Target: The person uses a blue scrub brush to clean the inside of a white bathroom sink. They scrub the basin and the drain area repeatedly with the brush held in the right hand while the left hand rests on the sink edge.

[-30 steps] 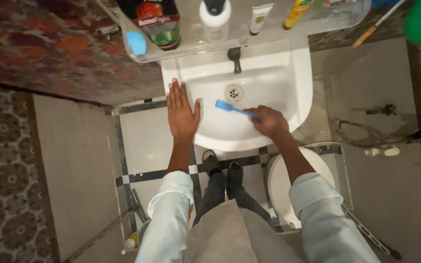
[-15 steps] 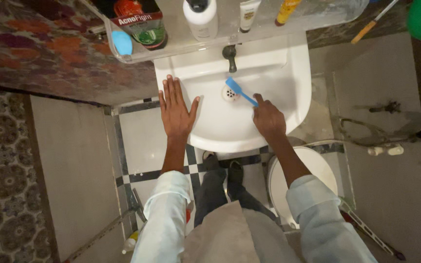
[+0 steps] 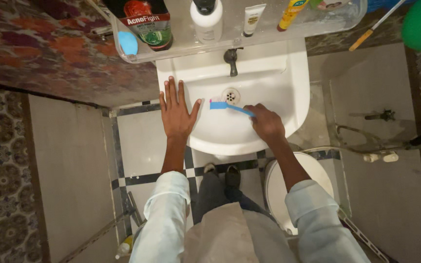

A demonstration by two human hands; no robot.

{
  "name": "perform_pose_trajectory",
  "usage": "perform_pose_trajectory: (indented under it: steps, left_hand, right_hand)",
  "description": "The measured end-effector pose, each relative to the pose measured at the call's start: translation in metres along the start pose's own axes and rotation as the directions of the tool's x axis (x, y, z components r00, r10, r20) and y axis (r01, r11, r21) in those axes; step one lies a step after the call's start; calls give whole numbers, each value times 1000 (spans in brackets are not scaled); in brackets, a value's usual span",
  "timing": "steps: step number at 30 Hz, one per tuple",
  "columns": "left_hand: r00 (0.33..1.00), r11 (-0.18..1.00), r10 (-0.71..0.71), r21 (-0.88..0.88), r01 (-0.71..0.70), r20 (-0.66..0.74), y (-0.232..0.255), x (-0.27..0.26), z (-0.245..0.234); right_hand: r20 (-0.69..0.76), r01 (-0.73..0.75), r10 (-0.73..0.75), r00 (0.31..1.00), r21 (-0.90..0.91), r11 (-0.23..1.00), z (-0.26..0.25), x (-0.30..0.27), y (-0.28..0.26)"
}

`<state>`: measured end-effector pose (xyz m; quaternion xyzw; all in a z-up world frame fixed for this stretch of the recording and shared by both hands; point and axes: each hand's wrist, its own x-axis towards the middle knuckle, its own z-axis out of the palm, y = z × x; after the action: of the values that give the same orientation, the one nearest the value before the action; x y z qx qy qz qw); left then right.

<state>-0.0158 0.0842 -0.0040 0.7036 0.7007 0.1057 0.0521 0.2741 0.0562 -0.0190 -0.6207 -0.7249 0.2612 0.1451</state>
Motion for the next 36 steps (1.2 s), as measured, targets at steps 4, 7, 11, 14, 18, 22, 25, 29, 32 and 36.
perform_pose_trajectory:
  steps: [4,7,11,14,18,22,25,29,32,36]
  left_hand:
    - [1000,1000,8,-8,-8,-18,-1,-1,1]
    - [999,999,13,-30,-14,-32,0,-1,0]
    - [998,998,23,-59,-27,-62,1,0,-2]
    - [996,997,39,-57,-44,-81,-2,-4,5]
    - [999,999,21,-29,-23,-47,-2,-1,5]
    - [998,999,33,0,-33,-54,-1,-4,3]
    - [998,999,37,-24,-39,-55,1,-3,2]
    - [999,1000,22,-14,-22,-31,3,-2,0]
    - [1000,1000,15,-4,-15,-22,3,-1,-1]
    - [1000,1000,14,-4,-14,-15,3,-2,-1]
  right_hand:
    - [-147,-23,-4,989,-183,983,6,2,0]
    - [-268,-38,-31,963,-249,968,9,-3,0]
    - [-298,-20,-51,953,-231,973,6,-2,2]
    - [-244,-75,33,969,-167,983,9,-1,8]
    - [-277,-43,20,961,-75,996,9,0,8]
    - [-230,-98,65,971,-137,986,17,1,10]
    - [-200,-131,96,975,-173,976,18,3,17]
    - [-161,-181,147,976,-225,957,19,7,17]
    - [-155,-178,144,977,-240,954,16,9,13]
    - [-192,-152,108,975,-227,962,11,6,7]
